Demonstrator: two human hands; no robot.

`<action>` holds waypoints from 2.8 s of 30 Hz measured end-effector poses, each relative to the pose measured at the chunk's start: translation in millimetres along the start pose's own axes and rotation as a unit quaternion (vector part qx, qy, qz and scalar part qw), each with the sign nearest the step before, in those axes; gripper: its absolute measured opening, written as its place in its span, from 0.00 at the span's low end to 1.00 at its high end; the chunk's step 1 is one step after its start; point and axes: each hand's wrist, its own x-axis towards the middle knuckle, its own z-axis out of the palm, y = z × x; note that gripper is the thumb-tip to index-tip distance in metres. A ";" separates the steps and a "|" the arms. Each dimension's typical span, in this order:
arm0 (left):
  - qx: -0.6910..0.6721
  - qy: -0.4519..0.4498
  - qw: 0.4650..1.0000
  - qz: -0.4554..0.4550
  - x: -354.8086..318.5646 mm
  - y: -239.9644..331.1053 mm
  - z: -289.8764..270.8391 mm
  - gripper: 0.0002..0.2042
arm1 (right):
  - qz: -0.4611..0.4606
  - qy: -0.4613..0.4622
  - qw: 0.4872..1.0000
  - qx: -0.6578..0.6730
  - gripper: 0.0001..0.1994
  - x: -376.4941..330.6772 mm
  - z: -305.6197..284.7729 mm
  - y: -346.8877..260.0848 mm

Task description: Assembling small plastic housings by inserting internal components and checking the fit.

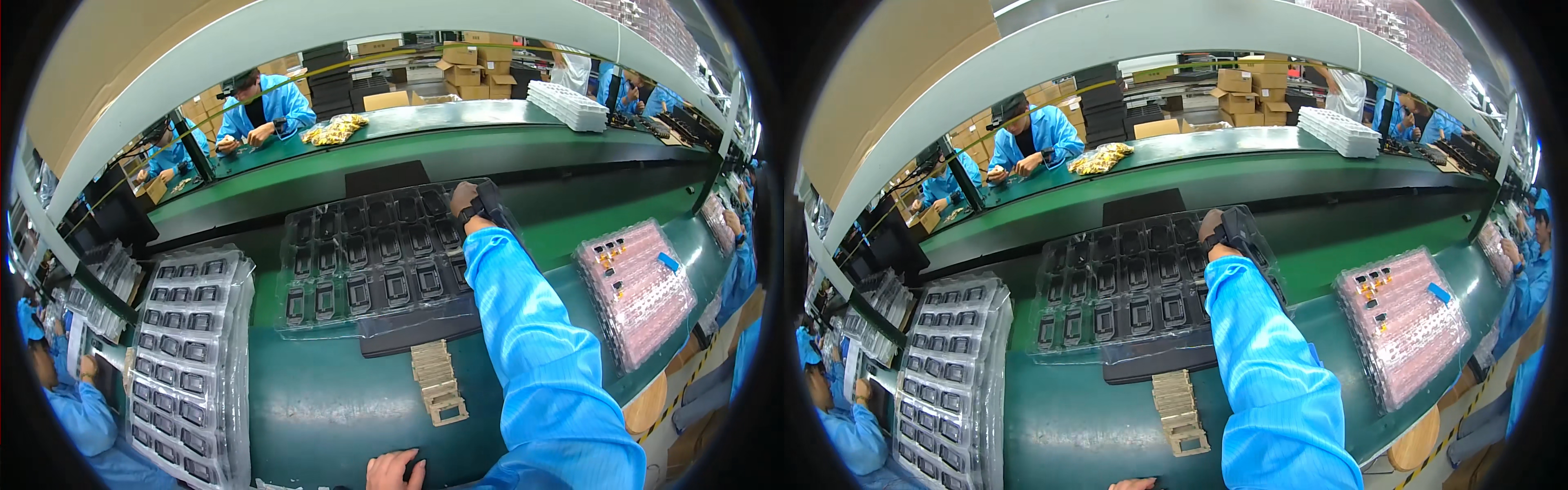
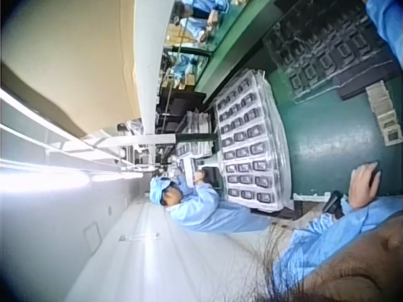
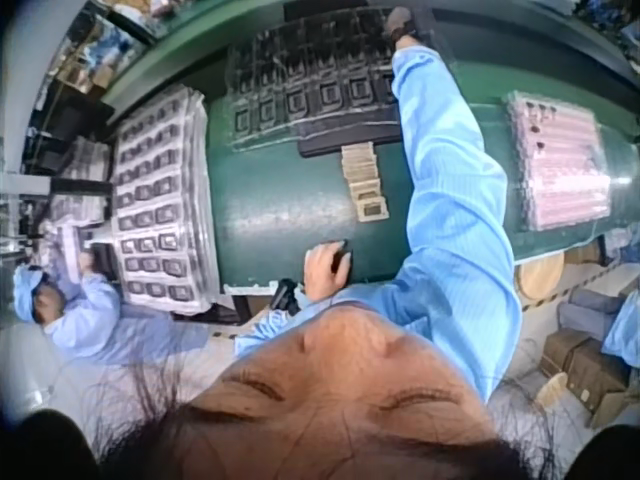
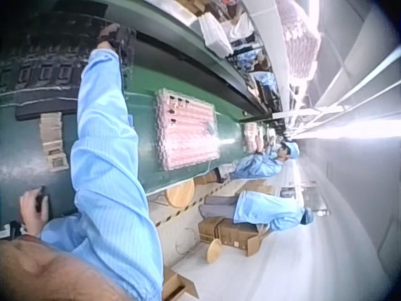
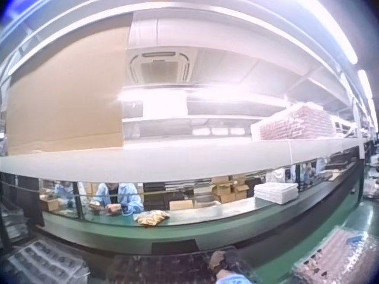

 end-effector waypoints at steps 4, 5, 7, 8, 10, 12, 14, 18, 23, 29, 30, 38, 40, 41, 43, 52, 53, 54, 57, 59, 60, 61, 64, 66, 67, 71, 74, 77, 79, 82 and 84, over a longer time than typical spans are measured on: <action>0.112 0.069 0.987 -0.091 -7.9 -6.0 -9.7 0.13 | -0.266 -0.153 0.931 0.197 0.08 -154.2 -244.2 -111.8; 0.109 0.071 0.989 -0.070 -7.4 -3.8 -9.8 0.13 | -0.293 -0.106 0.944 0.105 0.07 -141.5 -260.5 -91.7; 0.073 0.046 0.996 -0.020 -2.0 -4.0 -3.5 0.13 | -0.212 -0.099 0.963 0.131 0.06 -103.8 -228.4 -66.7; 0.072 0.050 0.996 -0.015 -1.0 -3.9 -0.5 0.12 | -0.084 -0.077 0.964 0.241 0.05 -84.3 -219.1 -52.2; 0.080 0.050 0.995 -0.016 -0.4 -11.2 4.8 0.12 | -0.142 -0.076 0.915 0.371 0.10 -67.6 -231.6 -30.8; 0.092 0.066 0.993 -0.041 -6.8 -12.8 -2.6 0.12 | -0.190 -0.116 0.851 0.477 0.15 -80.4 -379.7 -5.3; 0.069 0.046 0.996 -0.033 -4.5 -13.9 1.5 0.11 | -0.247 -0.244 0.773 0.532 0.18 -63.9 -432.8 63.7; 0.063 0.038 0.997 -0.021 -4.4 -3.6 -6.0 0.10 | -0.316 -0.382 0.602 0.626 0.15 -115.3 -518.4 154.3; 0.026 0.028 0.999 -0.036 -5.1 -12.4 -10.7 0.11 | -0.424 -0.487 0.424 0.635 0.14 -224.7 -550.2 246.7; -0.344 0.051 0.922 -0.173 0.5 -9.7 -13.5 0.16 | -0.205 -0.718 0.226 0.625 0.14 -335.5 -532.1 282.6; -0.322 0.022 0.931 -0.170 5.0 -1.3 -18.3 0.15 | -0.210 -0.715 0.224 0.628 0.13 -345.4 -529.6 283.9; -0.379 0.056 0.899 -0.213 -3.3 -6.1 -19.1 0.07 | -0.172 -0.703 0.183 0.665 0.14 -374.3 -537.3 291.2; -0.278 0.080 0.942 -0.173 3.0 -28.3 -14.5 0.10 | -0.237 -0.646 0.240 0.684 0.14 -370.5 -529.8 293.1; -0.171 0.098 0.972 -0.132 -5.9 -34.7 -17.0 0.15 | -0.237 -0.657 0.258 0.667 0.13 -358.1 -529.0 295.4; -0.046 0.079 0.994 -0.065 15.9 3.7 -33.5 0.06 | -0.195 -0.609 0.383 0.667 0.09 -352.4 -515.2 301.2; 0.064 0.023 0.997 0.024 16.7 6.1 -0.7 0.07 | -0.340 -0.381 0.640 0.574 0.05 -340.7 -505.7 293.7; 0.068 0.019 0.997 0.023 16.2 6.0 0.3 0.07 | -0.347 -0.374 0.655 0.557 0.05 -342.1 -505.8 291.5; 0.072 0.015 0.997 0.024 15.4 5.5 0.7 0.08 | -0.346 -0.377 0.653 0.558 0.05 -343.2 -504.5 290.0; 0.069 0.013 0.997 0.028 13.7 3.0 2.1 0.08 | -0.365 -0.382 0.650 0.546 0.04 -345.0 -501.6 286.9; 0.065 0.015 0.998 0.015 15.7 4.7 1.3 0.08 | -0.383 -0.383 0.650 0.533 0.04 -344.9 -502.7 285.6; 0.059 0.018 0.998 0.004 17.6 5.9 0.6 0.08 | -0.383 -0.383 0.650 0.534 0.04 -344.2 -503.4 285.6; 0.059 0.018 0.998 0.005 20.5 7.2 -0.3 0.08 | -0.402 -0.369 0.651 0.528 0.04 -343.0 -504.3 285.8; 0.023 0.048 0.998 -0.014 35.5 12.2 -3.6 0.08 | -0.452 -0.327 0.660 0.502 0.04 -336.4 -511.3 290.8; 0.003 0.041 0.999 -0.032 46.7 20.6 -8.6 0.07 | -0.509 -0.273 0.662 0.477 0.05 -331.6 -513.1 295.2; -0.013 0.032 0.998 -0.058 53.5 21.6 -9.2 0.06 | -0.532 -0.252 0.653 0.477 0.05 -333.1 -513.9 295.0; -0.043 -0.003 0.996 -0.083 61.1 22.5 -16.2 0.04 | -0.543 -0.229 0.661 0.464 0.05 -329.6 -523.7 299.6; -0.065 0.010 0.991 -0.113 57.2 24.1 -12.7 0.05 | -0.374 -0.350 0.581 0.632 0.05 -333.6 -526.5 300.2; -0.117 0.029 0.985 -0.120 55.3 22.2 -2.2 0.05 | -0.312 -0.373 0.567 0.665 0.05 -332.5 -529.9 302.6; -0.159 0.044 0.978 -0.127 54.7 23.5 -0.3 0.04 | -0.300 -0.370 0.566 0.672 0.05 -334.3 -528.3 303.5; -0.160 0.033 0.978 -0.127 56.7 24.0 3.1 0.04 | -0.297 -0.351 0.567 0.683 0.05 -333.9 -523.4 302.2; -0.163 0.039 0.978 -0.125 54.2 21.7 4.7 0.04 | -0.296 -0.350 0.562 0.688 0.05 -335.7 -522.7 302.0</action>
